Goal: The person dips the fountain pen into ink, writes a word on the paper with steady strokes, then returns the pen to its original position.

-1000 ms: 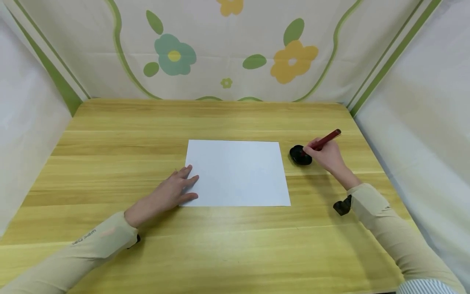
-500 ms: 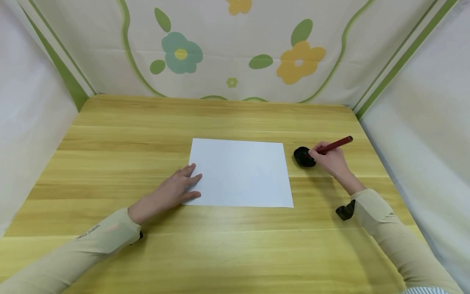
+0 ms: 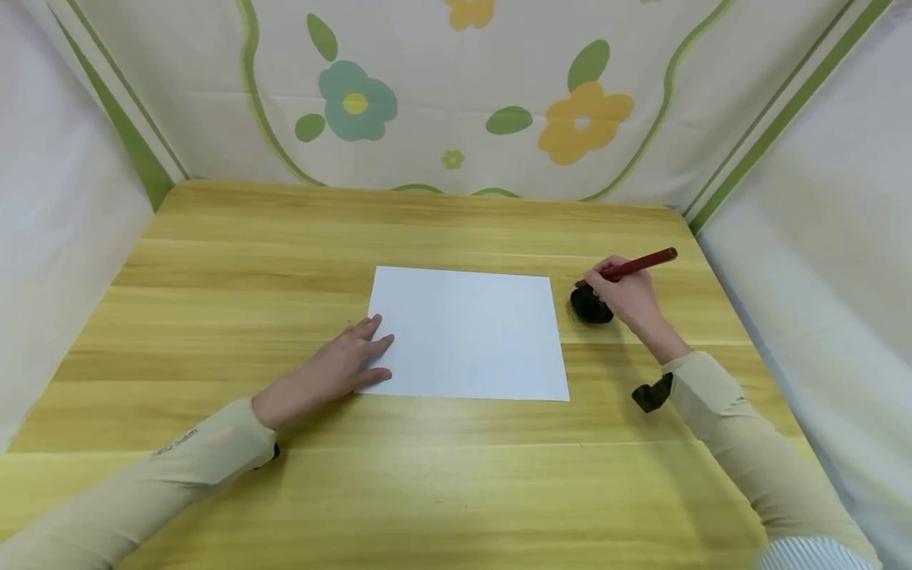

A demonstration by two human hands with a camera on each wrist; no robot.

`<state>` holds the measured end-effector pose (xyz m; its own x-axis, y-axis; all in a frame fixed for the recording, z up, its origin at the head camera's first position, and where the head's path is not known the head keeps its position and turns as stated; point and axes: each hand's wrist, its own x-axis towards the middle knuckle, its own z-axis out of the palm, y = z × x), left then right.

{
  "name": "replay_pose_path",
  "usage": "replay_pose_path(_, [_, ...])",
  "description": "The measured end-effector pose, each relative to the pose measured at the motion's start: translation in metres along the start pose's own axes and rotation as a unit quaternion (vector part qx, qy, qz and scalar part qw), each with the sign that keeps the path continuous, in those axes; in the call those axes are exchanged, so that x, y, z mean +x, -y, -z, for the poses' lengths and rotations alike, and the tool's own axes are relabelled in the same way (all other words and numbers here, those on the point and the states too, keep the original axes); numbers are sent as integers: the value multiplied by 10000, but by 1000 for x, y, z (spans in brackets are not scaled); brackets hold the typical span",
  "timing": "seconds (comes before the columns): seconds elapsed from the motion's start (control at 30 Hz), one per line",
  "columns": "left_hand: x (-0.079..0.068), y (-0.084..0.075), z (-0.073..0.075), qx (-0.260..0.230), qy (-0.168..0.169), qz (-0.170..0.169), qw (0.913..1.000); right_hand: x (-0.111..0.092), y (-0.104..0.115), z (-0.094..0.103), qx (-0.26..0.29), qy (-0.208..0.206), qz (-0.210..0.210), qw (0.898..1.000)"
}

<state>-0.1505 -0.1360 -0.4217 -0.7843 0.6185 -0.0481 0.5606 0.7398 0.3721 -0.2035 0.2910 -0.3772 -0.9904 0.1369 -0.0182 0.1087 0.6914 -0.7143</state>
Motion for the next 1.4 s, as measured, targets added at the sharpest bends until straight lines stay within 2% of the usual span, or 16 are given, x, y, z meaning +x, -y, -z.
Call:
replay_pose_path(0.27, [5,-1,4,-111,159,-10,9998,9,42,-51,528,327,106,9980])
replay_pose_path(0.53, [9,-3,4,-159,289,23,9995,15,80,-108,1150,834,369,9892])
replay_pose_path(0.73, [9,-4,4,-107,364,115,9992,17,104,-143,1432,1090,604,9818])
replay_pose_path(1.07, [5,-4,4,-152,541,299,9980,20,127,-181,1416,1242,923,9777])
replay_pose_path(1.4, [-1,-3,7,-132,526,427,9976,19,139,-197,1270,1423,1095,9755])
